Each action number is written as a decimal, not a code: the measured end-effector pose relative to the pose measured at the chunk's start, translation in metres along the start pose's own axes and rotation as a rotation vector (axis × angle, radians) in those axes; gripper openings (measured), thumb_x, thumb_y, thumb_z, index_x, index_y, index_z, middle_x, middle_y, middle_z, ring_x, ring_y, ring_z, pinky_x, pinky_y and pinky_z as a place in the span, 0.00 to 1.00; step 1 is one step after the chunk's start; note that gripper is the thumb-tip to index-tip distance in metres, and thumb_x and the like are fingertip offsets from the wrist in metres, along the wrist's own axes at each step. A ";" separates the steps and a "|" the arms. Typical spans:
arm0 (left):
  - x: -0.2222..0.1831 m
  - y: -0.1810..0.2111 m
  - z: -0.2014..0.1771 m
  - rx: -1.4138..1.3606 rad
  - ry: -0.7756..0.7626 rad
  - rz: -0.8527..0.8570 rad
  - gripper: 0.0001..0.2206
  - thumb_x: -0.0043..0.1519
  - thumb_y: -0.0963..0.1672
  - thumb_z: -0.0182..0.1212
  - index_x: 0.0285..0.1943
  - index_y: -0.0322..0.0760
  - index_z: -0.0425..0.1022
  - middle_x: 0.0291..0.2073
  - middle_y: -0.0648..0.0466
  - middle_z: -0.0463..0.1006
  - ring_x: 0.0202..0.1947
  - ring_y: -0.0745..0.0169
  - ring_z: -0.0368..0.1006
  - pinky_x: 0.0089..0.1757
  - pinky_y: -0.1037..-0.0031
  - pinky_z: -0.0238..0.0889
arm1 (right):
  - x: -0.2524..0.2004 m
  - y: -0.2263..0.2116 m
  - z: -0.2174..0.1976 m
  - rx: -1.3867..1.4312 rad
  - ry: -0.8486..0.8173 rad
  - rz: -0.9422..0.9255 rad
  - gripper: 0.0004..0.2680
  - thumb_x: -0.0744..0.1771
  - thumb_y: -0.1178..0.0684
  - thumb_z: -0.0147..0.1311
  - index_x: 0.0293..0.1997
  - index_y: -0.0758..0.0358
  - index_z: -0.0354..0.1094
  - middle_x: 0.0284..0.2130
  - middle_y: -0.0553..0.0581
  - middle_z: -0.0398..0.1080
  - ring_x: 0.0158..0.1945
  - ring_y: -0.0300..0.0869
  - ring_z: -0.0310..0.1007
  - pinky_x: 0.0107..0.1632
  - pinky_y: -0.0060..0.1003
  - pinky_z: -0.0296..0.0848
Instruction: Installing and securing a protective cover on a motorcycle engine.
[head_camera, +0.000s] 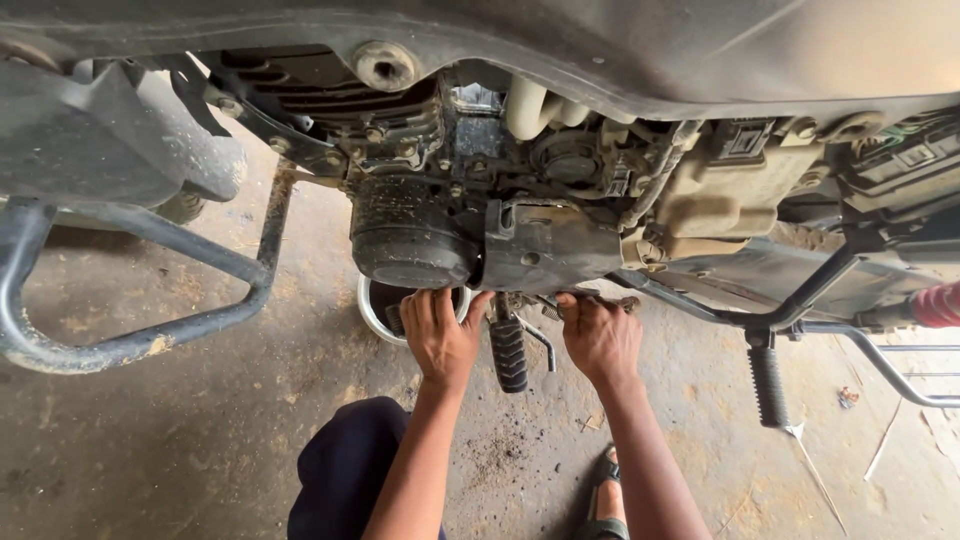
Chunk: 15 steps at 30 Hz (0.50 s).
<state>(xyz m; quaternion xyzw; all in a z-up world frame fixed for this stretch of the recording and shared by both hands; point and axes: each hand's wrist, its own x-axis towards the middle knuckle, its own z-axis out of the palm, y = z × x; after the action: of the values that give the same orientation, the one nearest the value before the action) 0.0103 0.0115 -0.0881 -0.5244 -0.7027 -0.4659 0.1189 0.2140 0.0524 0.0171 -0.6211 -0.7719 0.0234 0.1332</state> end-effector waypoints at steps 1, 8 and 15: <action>0.013 0.009 -0.009 0.000 0.000 0.001 0.29 0.66 0.61 0.60 0.49 0.31 0.74 0.44 0.46 0.78 0.46 0.53 0.73 0.51 0.59 0.67 | 0.001 0.001 0.001 0.001 0.001 0.000 0.26 0.71 0.33 0.37 0.20 0.58 0.73 0.11 0.56 0.69 0.12 0.46 0.66 0.20 0.42 0.64; 0.027 0.018 -0.019 0.147 -0.121 -0.012 0.31 0.62 0.62 0.59 0.46 0.31 0.76 0.43 0.44 0.80 0.45 0.49 0.73 0.52 0.55 0.64 | -0.001 -0.003 -0.001 0.007 0.082 -0.053 0.25 0.72 0.33 0.38 0.23 0.58 0.75 0.14 0.55 0.70 0.14 0.47 0.68 0.21 0.42 0.66; 0.033 0.016 -0.025 0.078 -0.157 -0.074 0.27 0.60 0.60 0.62 0.47 0.35 0.79 0.44 0.45 0.81 0.47 0.49 0.72 0.52 0.57 0.59 | 0.004 -0.013 0.007 -0.177 -0.085 0.044 0.26 0.71 0.31 0.38 0.22 0.58 0.75 0.13 0.52 0.71 0.11 0.45 0.68 0.20 0.43 0.66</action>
<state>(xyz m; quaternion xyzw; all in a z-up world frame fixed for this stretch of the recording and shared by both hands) 0.0024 0.0128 -0.0449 -0.5278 -0.7465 -0.3996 0.0665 0.1991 0.0543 0.0142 -0.6458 -0.7621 -0.0157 0.0445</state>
